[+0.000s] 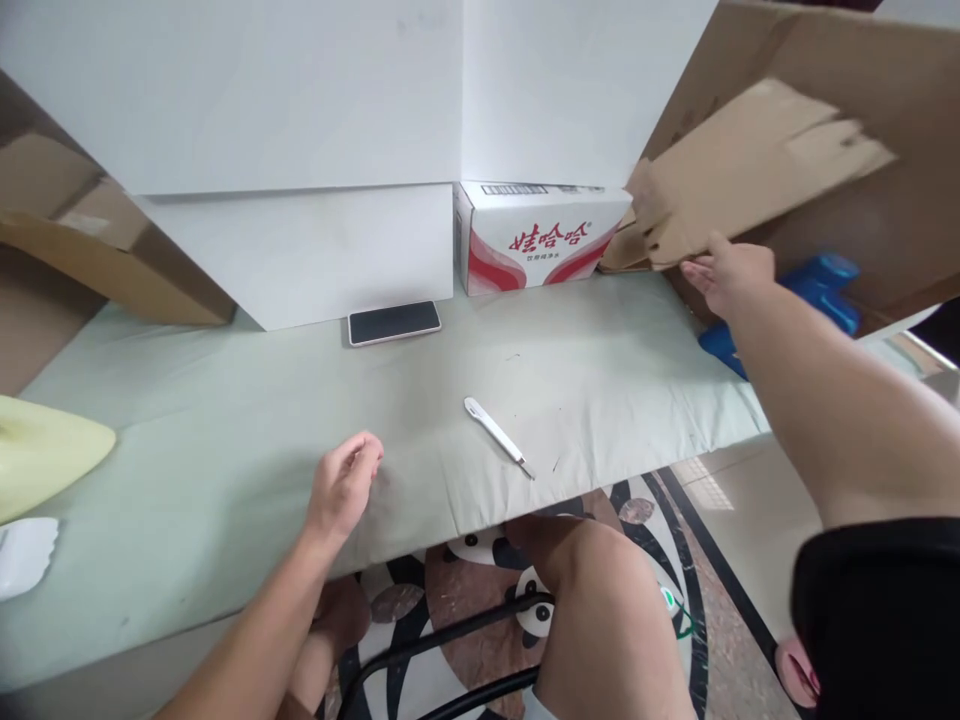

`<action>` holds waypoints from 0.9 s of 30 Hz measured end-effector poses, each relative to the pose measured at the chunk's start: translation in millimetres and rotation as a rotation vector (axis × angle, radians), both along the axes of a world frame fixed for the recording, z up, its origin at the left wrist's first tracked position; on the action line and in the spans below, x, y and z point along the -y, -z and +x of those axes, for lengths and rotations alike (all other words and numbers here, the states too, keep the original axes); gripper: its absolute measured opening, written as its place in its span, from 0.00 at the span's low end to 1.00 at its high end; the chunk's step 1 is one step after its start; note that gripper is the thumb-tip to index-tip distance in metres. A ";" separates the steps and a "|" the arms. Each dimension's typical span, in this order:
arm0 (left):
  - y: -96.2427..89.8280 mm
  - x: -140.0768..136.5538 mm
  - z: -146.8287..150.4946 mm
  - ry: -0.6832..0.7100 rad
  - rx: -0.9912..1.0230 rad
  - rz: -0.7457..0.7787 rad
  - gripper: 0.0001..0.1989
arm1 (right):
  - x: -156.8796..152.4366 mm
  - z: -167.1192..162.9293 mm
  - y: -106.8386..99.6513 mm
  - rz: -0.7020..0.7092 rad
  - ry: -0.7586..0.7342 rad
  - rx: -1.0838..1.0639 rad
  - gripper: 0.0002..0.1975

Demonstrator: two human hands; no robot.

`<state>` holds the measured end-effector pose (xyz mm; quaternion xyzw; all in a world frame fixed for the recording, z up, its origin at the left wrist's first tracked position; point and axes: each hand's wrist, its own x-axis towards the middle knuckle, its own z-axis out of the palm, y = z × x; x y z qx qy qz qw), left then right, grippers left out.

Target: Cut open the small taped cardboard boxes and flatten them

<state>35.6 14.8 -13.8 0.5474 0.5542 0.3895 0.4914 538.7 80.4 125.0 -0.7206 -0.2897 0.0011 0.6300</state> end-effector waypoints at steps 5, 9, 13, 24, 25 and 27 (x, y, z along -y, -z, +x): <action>-6.8 3.7 -5.7 0.046 -0.026 0.008 0.17 | -9.0 -37.3 -1.4 -0.383 -0.015 -0.331 0.15; -14.4 10.5 -16.2 0.042 -0.003 0.012 0.16 | 30.1 -76.9 8.3 -0.531 -0.175 -0.313 0.07; -25.5 21.0 -23.5 0.007 0.068 0.038 0.15 | 48.7 -110.2 -8.7 -0.636 -0.283 -0.173 0.05; -47.8 28.0 -61.3 -0.174 0.298 0.133 0.17 | -7.8 -355.0 7.4 -0.736 -0.985 0.578 0.05; -48.5 25.9 -65.1 -0.183 0.317 0.131 0.17 | -16.9 -383.5 14.7 -0.709 -1.042 0.633 0.06; -50.2 22.0 -72.1 -0.190 0.351 0.125 0.18 | -39.4 -437.4 25.7 -0.648 -1.127 0.712 0.07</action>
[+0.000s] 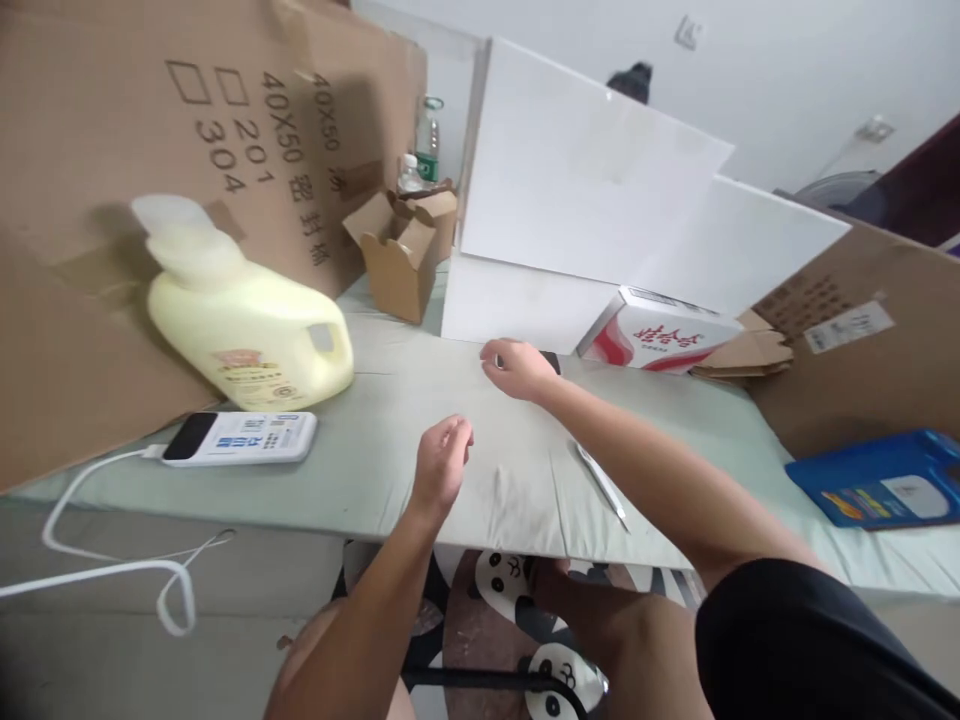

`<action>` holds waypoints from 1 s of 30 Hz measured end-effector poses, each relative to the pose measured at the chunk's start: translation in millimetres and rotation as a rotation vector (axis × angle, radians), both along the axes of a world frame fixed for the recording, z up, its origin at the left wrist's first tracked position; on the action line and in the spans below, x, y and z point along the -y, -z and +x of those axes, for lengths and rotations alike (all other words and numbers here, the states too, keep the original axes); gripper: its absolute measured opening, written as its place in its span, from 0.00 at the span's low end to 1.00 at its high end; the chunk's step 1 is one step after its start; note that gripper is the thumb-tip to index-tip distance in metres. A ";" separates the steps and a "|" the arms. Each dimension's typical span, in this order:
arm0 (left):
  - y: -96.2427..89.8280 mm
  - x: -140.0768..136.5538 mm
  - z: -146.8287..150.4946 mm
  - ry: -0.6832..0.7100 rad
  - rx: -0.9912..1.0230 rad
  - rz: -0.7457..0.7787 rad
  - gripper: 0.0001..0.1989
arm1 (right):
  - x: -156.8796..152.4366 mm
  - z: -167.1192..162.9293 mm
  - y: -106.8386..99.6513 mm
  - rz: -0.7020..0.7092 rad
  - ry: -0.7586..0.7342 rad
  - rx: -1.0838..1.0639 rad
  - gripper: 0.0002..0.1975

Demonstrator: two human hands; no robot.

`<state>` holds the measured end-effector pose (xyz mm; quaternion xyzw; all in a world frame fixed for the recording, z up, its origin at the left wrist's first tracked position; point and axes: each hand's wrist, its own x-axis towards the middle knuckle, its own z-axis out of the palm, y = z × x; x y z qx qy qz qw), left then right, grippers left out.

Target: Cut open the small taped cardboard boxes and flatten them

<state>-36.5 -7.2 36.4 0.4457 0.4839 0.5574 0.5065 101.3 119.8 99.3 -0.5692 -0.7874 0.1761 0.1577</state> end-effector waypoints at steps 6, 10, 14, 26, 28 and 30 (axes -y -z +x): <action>-6.8 -11.9 -17.6 -0.036 0.115 -0.035 0.18 | -96.5 -120.9 0.2 0.152 -0.054 -0.039 0.12; -10.4 -17.2 -26.9 -0.060 0.191 -0.050 0.18 | -143.4 -160.7 -3.7 0.127 -0.044 -0.100 0.14; -11.9 -15.8 -31.7 -0.122 0.217 -0.017 0.17 | -139.6 -160.5 -1.0 0.122 -0.065 -0.167 0.16; 7.7 -18.8 -44.0 -0.820 0.130 0.249 0.05 | 83.2 36.4 6.2 0.399 0.042 -0.890 0.11; 10.9 -23.4 -45.3 -0.723 0.124 0.252 0.11 | 123.2 67.7 19.9 0.407 0.052 -0.884 0.13; 10.3 -25.6 -41.5 -0.573 0.063 0.304 0.17 | 152.9 89.3 32.7 0.395 0.044 -0.854 0.13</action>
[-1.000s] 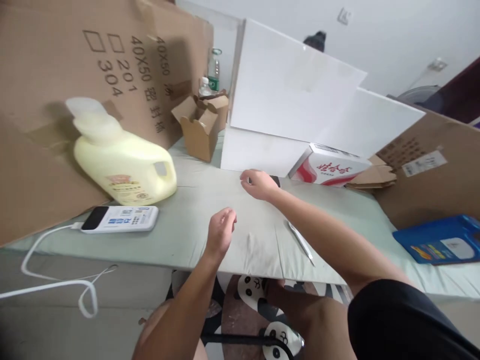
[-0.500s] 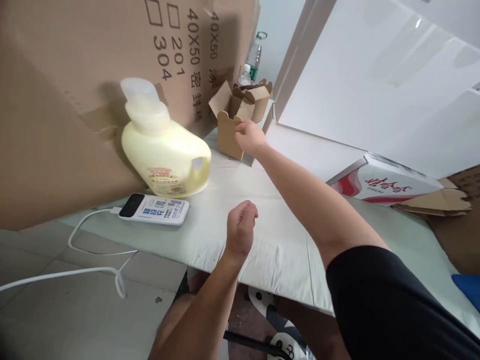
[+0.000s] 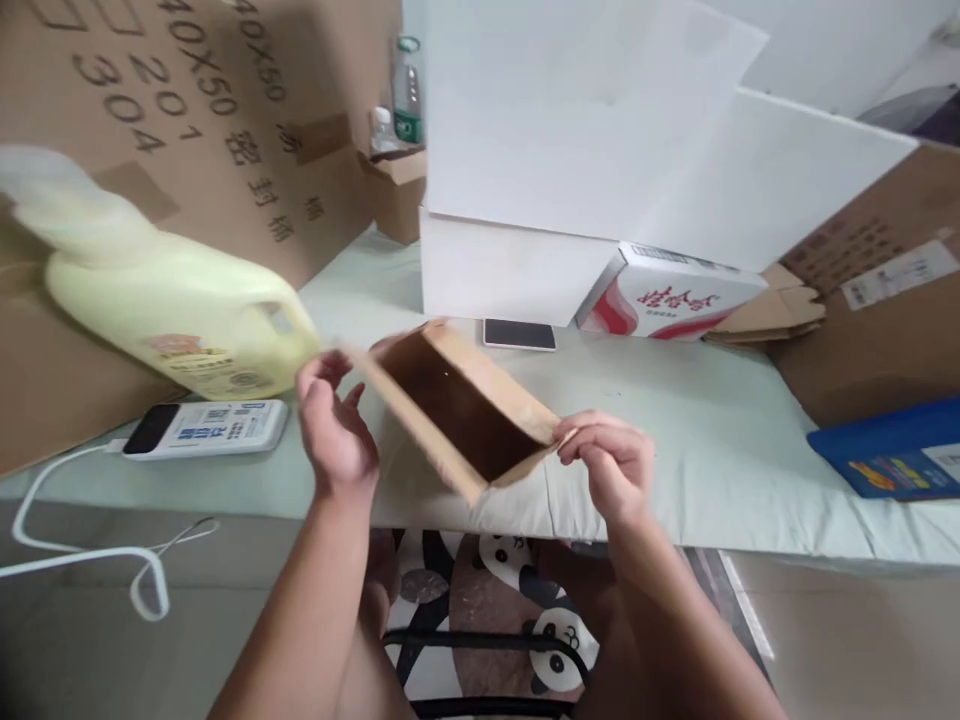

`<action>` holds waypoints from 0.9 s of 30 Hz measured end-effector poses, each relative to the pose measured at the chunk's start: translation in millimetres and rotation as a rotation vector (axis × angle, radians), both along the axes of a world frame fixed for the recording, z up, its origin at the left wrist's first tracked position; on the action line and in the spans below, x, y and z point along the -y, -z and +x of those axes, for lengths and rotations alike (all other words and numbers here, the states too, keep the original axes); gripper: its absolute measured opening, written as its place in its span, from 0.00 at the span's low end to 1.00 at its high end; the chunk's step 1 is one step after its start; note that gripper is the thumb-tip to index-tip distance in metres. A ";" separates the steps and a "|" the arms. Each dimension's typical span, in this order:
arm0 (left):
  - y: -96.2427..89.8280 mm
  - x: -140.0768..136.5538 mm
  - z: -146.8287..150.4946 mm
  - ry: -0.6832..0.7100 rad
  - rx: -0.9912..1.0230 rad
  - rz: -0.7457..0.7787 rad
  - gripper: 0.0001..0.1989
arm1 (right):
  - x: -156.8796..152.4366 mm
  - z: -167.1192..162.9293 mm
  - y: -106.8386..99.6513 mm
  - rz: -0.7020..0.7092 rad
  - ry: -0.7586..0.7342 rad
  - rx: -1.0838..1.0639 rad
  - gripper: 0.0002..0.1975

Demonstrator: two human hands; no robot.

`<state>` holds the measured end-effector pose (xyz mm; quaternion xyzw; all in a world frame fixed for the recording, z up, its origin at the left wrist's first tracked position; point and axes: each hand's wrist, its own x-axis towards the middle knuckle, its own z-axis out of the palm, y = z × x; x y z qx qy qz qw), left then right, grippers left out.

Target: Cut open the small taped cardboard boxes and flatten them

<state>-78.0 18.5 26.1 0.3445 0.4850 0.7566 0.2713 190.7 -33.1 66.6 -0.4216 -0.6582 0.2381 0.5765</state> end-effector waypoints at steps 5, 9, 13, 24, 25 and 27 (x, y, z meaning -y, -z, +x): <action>-17.2 1.5 28.4 0.142 -0.121 0.129 0.17 | 30.0 22.9 3.8 0.080 -0.071 0.081 0.14; -25.5 1.8 48.9 0.167 -0.132 0.086 0.09 | 36.0 38.4 -6.3 0.197 -0.106 0.192 0.12; -20.8 -0.4 58.0 0.169 -0.060 0.153 0.11 | 38.3 56.7 -8.1 0.260 -0.207 0.364 0.08; -13.5 -11.4 72.6 0.146 -0.022 0.185 0.13 | 32.4 75.7 0.6 0.163 -0.141 0.410 0.12; -13.4 -11.3 71.5 0.123 -0.042 0.194 0.12 | 33.0 75.5 2.9 0.144 -0.108 0.398 0.11; -12.0 -10.7 68.1 0.113 -0.081 0.216 0.13 | 32.5 72.7 7.9 0.110 -0.048 0.359 0.09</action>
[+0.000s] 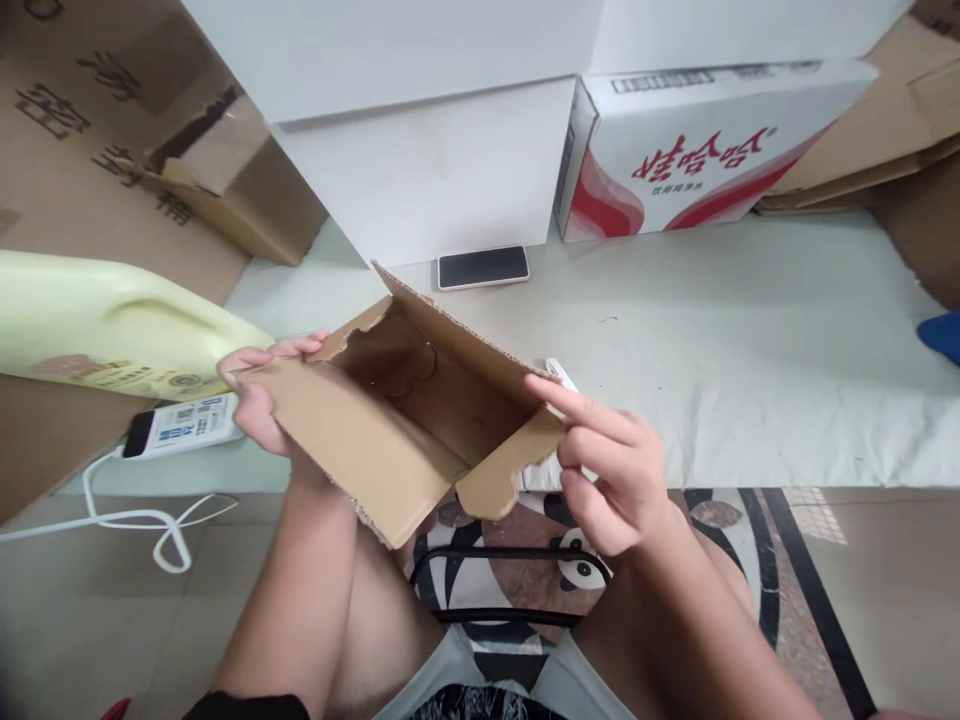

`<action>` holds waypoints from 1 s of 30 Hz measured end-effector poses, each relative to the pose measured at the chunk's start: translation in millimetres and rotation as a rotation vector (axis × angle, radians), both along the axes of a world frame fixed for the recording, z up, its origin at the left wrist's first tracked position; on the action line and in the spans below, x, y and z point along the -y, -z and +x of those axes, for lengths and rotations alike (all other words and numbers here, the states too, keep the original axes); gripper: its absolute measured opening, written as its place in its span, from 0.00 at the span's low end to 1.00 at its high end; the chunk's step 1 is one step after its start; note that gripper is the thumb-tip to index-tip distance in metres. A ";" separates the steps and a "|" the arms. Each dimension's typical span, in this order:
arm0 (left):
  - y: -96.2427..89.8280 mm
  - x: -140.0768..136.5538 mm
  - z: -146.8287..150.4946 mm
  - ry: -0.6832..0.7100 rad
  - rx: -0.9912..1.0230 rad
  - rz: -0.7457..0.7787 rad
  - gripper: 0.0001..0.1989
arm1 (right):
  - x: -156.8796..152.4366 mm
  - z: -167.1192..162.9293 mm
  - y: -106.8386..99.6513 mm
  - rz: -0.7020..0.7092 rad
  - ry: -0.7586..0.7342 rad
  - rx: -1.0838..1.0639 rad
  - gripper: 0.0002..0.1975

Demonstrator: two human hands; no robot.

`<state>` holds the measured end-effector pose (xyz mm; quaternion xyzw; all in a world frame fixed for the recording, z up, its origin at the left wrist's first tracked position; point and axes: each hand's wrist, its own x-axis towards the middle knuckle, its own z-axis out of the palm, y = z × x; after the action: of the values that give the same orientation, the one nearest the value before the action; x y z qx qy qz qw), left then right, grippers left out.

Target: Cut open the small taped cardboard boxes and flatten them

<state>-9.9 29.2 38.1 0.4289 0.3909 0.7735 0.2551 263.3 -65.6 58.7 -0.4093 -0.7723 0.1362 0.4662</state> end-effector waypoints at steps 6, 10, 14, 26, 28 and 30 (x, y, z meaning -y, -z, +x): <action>13.2 3.2 -10.0 0.063 -0.139 -0.028 0.22 | -10.8 -20.7 14.7 -0.113 0.154 0.047 0.18; 24.3 6.5 -11.3 0.011 -0.285 -0.067 0.22 | -15.4 -27.2 19.1 -0.031 0.276 0.092 0.17; 29.1 7.9 -11.8 -0.046 -0.412 -0.080 0.36 | -15.9 -26.2 24.1 -0.049 0.301 -0.045 0.32; 18.3 10.2 -17.4 -0.023 -0.832 -0.101 0.22 | -10.1 -19.3 47.0 -0.277 0.023 -0.440 0.24; 19.7 8.3 -26.1 -0.044 -0.828 -0.120 0.20 | -18.7 -19.8 56.6 -0.335 0.147 -0.492 0.23; 22.0 5.0 -37.9 -0.079 -0.748 -0.147 0.19 | -26.8 -21.3 63.5 -0.458 0.204 -0.382 0.25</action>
<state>-47.8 24.2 16.1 0.6469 0.5275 0.5425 0.0949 242.1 -38.8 -4.8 -0.5461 -0.5750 0.3334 0.5098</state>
